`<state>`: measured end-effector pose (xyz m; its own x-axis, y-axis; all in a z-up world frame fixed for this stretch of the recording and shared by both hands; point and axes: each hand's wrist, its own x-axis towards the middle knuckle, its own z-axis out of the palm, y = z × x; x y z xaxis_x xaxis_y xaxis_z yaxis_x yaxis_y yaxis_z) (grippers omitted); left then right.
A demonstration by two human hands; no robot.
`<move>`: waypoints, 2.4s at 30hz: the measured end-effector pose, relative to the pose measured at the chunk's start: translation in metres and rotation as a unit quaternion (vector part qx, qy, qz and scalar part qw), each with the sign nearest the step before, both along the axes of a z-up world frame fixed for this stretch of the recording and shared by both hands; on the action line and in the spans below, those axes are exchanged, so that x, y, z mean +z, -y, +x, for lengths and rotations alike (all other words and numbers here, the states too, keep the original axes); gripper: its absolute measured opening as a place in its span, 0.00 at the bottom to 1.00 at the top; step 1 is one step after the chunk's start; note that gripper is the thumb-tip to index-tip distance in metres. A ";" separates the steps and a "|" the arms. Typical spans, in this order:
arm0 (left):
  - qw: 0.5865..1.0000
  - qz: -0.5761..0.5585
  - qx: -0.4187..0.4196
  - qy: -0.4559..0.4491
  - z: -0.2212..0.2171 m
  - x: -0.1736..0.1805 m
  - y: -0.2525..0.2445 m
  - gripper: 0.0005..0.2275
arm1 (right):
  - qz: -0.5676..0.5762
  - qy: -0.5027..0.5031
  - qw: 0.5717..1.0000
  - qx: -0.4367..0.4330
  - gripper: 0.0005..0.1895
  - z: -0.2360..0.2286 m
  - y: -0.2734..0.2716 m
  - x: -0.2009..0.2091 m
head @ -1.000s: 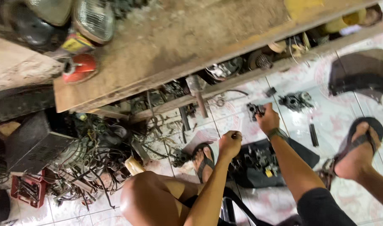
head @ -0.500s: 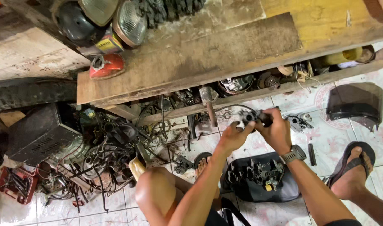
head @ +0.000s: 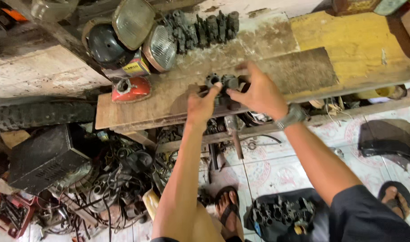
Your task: The person assembles small mechanical engine parts, including a cylinder head and piston, on their lap. They use a screwdriver to tighten components and place the assembled parts onto a wooden workbench.
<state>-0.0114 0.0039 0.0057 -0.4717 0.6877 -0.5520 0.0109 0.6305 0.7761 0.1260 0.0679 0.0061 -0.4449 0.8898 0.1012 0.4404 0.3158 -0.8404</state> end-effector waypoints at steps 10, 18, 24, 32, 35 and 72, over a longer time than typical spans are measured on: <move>0.993 -0.021 0.081 -0.080 -0.065 -0.065 -0.042 0.24 | 0.277 0.212 0.934 -0.075 0.34 -0.091 -0.163 -0.067; 0.993 -0.024 0.075 -0.088 -0.072 -0.064 -0.070 0.23 | 0.289 0.356 0.889 -0.010 0.29 -0.124 -0.211 -0.108; 0.994 -0.008 0.057 -0.090 -0.068 -0.062 -0.087 0.26 | 0.330 0.329 0.885 0.009 0.25 -0.120 -0.230 -0.128; 0.991 0.005 0.054 -0.126 -0.061 -0.093 -0.119 0.27 | 0.357 0.263 0.896 0.029 0.25 -0.108 -0.244 -0.139; 0.990 0.027 0.047 -0.134 -0.058 -0.095 -0.125 0.29 | 0.381 0.270 0.884 0.027 0.23 -0.101 -0.241 -0.134; 0.949 0.155 0.166 -0.220 -0.083 -0.107 -0.139 0.22 | 0.248 0.108 0.960 0.069 0.27 -0.081 -0.150 -0.106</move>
<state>-0.0942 0.1426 -0.1017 -0.8285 0.5580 -0.0476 0.2172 0.3985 0.8911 0.0449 0.2180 -0.0995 -0.6140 0.6869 0.3889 0.5128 0.7217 -0.4650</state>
